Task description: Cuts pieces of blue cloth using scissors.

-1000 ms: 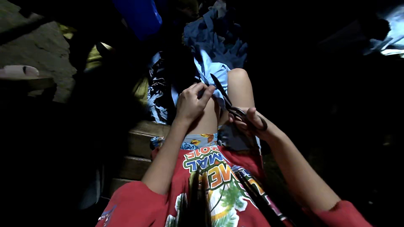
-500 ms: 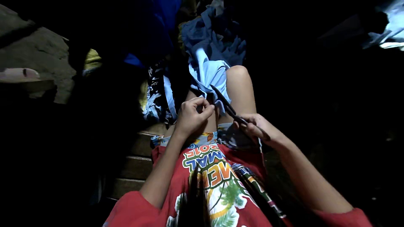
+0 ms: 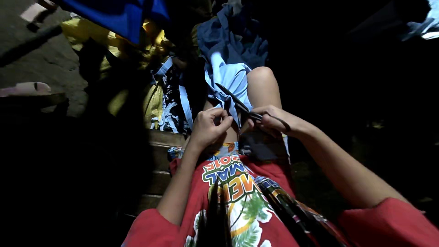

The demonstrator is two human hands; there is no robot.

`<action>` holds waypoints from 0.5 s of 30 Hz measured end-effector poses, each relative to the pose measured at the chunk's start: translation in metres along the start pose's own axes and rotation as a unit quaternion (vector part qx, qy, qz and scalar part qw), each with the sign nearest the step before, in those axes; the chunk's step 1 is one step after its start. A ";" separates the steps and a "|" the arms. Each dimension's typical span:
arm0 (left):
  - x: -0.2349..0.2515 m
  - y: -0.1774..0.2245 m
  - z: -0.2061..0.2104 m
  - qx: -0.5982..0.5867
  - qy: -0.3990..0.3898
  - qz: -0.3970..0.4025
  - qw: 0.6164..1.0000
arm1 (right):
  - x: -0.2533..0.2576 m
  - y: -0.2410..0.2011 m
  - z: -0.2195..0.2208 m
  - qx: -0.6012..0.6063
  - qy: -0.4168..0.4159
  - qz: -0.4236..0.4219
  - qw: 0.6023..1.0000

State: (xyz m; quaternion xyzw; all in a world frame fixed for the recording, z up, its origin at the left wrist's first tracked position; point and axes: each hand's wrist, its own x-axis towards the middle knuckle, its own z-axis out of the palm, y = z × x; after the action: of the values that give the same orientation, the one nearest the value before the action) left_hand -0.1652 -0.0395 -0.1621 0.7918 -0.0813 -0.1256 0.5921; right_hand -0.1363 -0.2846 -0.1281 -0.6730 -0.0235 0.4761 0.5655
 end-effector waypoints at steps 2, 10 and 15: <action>-0.001 0.000 -0.002 -0.001 -0.001 -0.005 1.000 | 0.000 0.000 0.005 -0.013 0.041 0.001 0.999; -0.020 0.004 -0.019 0.003 0.012 -0.005 1.000 | -0.035 0.016 0.033 -0.113 0.148 0.027 0.982; -0.015 0.015 -0.024 -0.004 0.036 -0.190 0.981 | -0.056 0.026 0.049 -0.068 0.168 0.025 0.983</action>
State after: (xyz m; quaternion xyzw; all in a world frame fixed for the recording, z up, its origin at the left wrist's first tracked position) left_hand -0.1725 -0.0175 -0.1393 0.7947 0.0924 -0.2079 0.5627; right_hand -0.2119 -0.2896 -0.1095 -0.7807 0.0567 0.3674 0.5023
